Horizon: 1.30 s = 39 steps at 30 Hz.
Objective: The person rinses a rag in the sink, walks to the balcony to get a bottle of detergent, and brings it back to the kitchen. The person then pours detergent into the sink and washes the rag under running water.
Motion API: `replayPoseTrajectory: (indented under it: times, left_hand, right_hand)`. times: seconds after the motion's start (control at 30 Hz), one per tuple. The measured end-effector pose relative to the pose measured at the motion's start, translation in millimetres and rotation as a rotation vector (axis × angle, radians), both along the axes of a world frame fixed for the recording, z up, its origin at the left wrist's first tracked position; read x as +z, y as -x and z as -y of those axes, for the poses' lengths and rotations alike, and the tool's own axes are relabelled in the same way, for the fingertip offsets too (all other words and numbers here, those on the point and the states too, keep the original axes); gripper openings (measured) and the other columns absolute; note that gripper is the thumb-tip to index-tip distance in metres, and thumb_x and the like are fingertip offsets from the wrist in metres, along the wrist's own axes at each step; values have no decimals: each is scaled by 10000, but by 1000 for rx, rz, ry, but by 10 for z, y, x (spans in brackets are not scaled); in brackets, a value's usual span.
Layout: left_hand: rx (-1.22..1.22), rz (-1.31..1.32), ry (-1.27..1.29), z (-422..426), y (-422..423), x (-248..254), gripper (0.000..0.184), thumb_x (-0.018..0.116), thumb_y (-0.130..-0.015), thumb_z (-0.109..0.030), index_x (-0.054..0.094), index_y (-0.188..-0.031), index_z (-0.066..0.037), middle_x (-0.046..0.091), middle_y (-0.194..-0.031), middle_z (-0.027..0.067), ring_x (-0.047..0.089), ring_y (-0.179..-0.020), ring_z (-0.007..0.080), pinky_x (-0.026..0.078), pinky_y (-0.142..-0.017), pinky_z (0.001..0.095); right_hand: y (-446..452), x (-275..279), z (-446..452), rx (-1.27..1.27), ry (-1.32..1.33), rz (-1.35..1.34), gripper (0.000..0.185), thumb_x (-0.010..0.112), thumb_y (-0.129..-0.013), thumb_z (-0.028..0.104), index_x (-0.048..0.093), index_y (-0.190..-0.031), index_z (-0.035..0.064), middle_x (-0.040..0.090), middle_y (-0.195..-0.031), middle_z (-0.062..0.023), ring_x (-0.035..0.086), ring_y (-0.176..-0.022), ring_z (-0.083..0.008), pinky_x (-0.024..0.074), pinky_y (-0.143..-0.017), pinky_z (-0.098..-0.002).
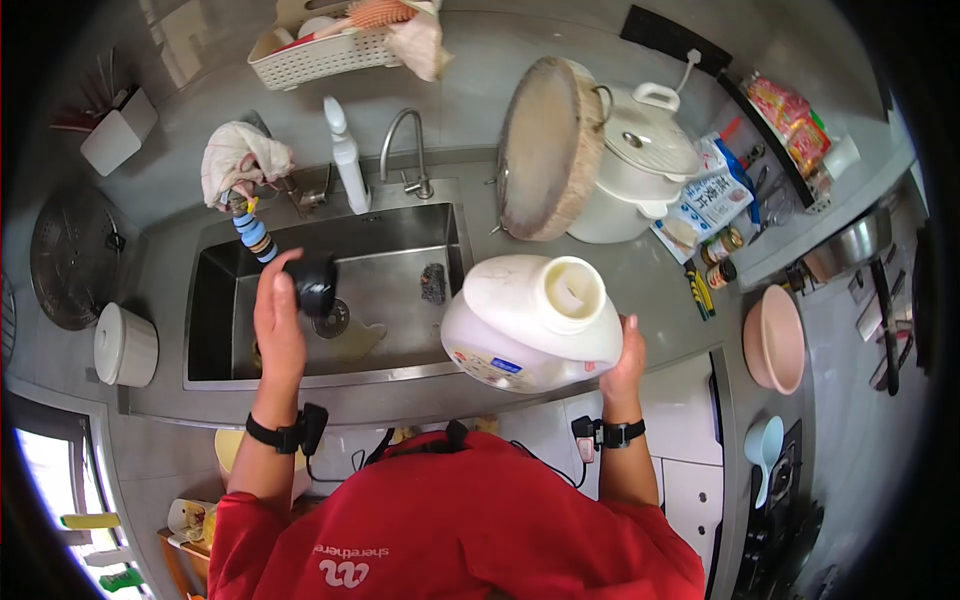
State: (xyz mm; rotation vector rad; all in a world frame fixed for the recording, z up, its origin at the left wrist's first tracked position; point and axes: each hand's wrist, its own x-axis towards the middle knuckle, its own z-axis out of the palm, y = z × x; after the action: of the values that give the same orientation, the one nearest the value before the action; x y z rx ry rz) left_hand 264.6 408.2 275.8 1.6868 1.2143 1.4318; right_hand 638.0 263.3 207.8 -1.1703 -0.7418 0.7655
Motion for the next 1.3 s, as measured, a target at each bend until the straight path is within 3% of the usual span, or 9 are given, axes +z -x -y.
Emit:
replayPoseTrajectory:
  times: [0.13,0.2,0.27,0.5,0.8,0.9,1.0,1.13,1.3]
  left_hand:
    - [-308,-65,-212,-5,-696,514,365,536,-916,-137,545,-1266,-34,561,-1139,47,516,-955,126,422,-877,282]
    - [-463,-189,-337,-9,-981,736,436,635,-845,-139,563,-1270,-73,577,-1033,95,567,-906,193,476,-767,301]
    - [-573,-276,-565,33,-1257,905,486,696,-796,-129,574,-1264,-76,592,-1054,118,575,-928,253,477,-794,328]
    - [-850,-547,-763,123,-1649,1233,405,681,-786,-161,639,-1184,-97,575,-1077,137,544,-930,311,467,-804,379]
    - [-903,-507,-787,96,-1706,1038,445,624,-843,-188,556,-1274,-98,548,-1118,144,526,-950,311,456,-827,383]
    - [-948,-560,-713,96,-1662,1006,485,605,-870,-220,502,-1331,-108,513,-1220,170,505,-1062,334,442,-880,385]
    - [-793,-363,-664,-146,-1541,745,519,485,-954,-299,386,-1405,-61,342,-1444,189,390,-1273,341,405,-969,398]
    - [-177,168,-259,-898,-1348,158,421,443,-962,-210,433,-1324,3,465,-1254,182,497,-1105,309,382,-987,396]
    - [419,-122,60,-2295,-723,-1009,498,456,-946,-221,373,-1335,78,409,-1342,284,380,-1260,420,297,-1072,437]
  right_hand:
    - [31,27,-11,2,-9,3,517,322,-1018,406,556,-771,15,550,-570,-71,493,-438,-129,387,-434,-255]
    - [39,27,9,-13,-7,-5,517,327,-1017,408,556,-771,17,550,-569,-70,493,-438,-128,388,-437,-253]
    - [31,14,12,-1,-12,34,514,335,-1017,406,557,-759,21,547,-565,-62,493,-440,-126,388,-437,-254]
    - [-31,-154,7,-19,24,-36,503,337,-1008,406,555,-793,8,557,-587,-85,502,-430,-153,386,-400,-282]
    - [-17,-147,-7,-31,-26,-57,505,338,-1008,412,533,-753,22,543,-558,-81,497,-407,-146,372,-380,-265]
    - [25,-80,-9,-65,-3,-66,509,341,-1004,421,527,-740,26,544,-555,-82,501,-404,-148,372,-379,-263]
    - [9,-113,-1,-62,-37,-21,515,343,-1001,428,524,-730,29,543,-549,-81,507,-407,-148,375,-380,-262]
    - [12,-137,5,-91,-31,-22,518,350,-999,431,526,-728,26,542,-547,-77,516,-414,-146,382,-380,-259]
    - [9,-161,18,-123,-19,-19,500,371,-995,413,532,-716,31,544,-573,-74,519,-416,-145,381,-354,-260]
